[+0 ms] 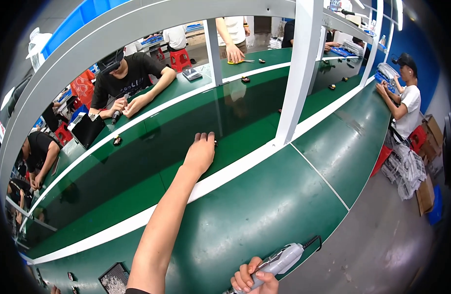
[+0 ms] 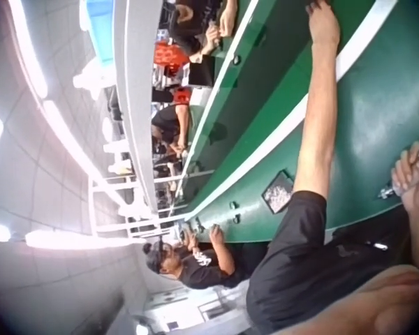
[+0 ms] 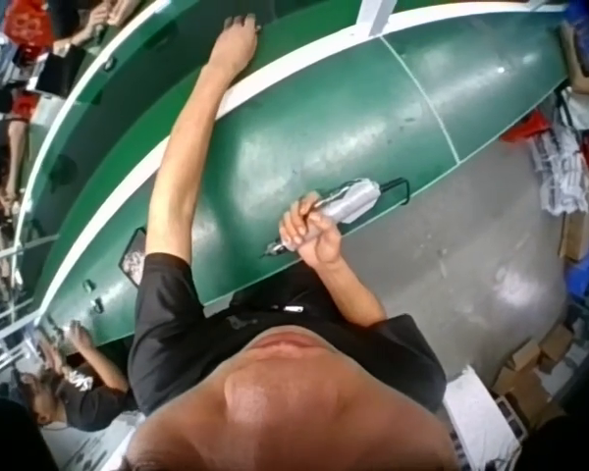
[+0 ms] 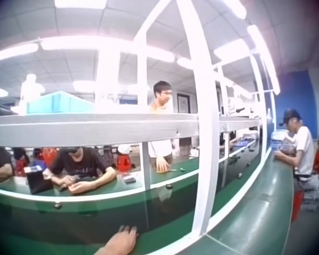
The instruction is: Assemble small electronic components using an electric screwdriver.
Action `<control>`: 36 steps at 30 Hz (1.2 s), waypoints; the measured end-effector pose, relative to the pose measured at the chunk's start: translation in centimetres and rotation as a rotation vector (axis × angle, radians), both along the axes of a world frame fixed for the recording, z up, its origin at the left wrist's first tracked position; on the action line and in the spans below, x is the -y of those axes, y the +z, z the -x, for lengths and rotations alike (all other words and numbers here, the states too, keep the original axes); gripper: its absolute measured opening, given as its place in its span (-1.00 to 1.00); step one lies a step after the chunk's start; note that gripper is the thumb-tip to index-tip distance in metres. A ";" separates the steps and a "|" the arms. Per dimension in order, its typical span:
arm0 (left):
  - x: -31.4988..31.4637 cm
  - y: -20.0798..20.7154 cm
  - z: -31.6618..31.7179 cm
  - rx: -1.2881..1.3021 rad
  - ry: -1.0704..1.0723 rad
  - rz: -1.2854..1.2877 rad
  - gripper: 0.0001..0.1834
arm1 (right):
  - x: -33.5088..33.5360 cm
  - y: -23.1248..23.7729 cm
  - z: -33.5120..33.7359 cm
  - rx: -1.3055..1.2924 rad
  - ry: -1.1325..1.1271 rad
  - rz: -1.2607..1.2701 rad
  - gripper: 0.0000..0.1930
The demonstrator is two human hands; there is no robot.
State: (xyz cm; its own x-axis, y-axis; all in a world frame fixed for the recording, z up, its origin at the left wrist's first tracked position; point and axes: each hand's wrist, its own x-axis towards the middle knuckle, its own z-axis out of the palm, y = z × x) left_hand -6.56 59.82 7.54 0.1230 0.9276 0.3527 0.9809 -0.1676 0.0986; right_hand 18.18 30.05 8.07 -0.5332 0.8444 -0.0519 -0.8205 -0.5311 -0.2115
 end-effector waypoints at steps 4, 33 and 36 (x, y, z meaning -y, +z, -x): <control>4.8 2.1 -0.7 0.068 -0.094 0.052 -0.53 | 0.7 -0.2 -0.4 -0.018 -0.004 0.025 -0.84; 48.4 3.0 -0.9 0.357 0.009 0.100 -0.65 | 11.0 0.1 5.7 0.134 0.233 -0.092 -0.86; 48.3 2.4 -1.0 0.290 -0.012 0.071 -0.70 | 12.7 0.1 5.9 0.173 0.247 -0.069 -0.86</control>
State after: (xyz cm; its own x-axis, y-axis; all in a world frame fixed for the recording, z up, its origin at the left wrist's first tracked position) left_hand -5.55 11.56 9.99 0.0380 0.9503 0.3091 0.9079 -0.1620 0.3867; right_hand 12.26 17.40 8.18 -0.7111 0.6949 -0.1067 -0.6170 -0.6896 -0.3791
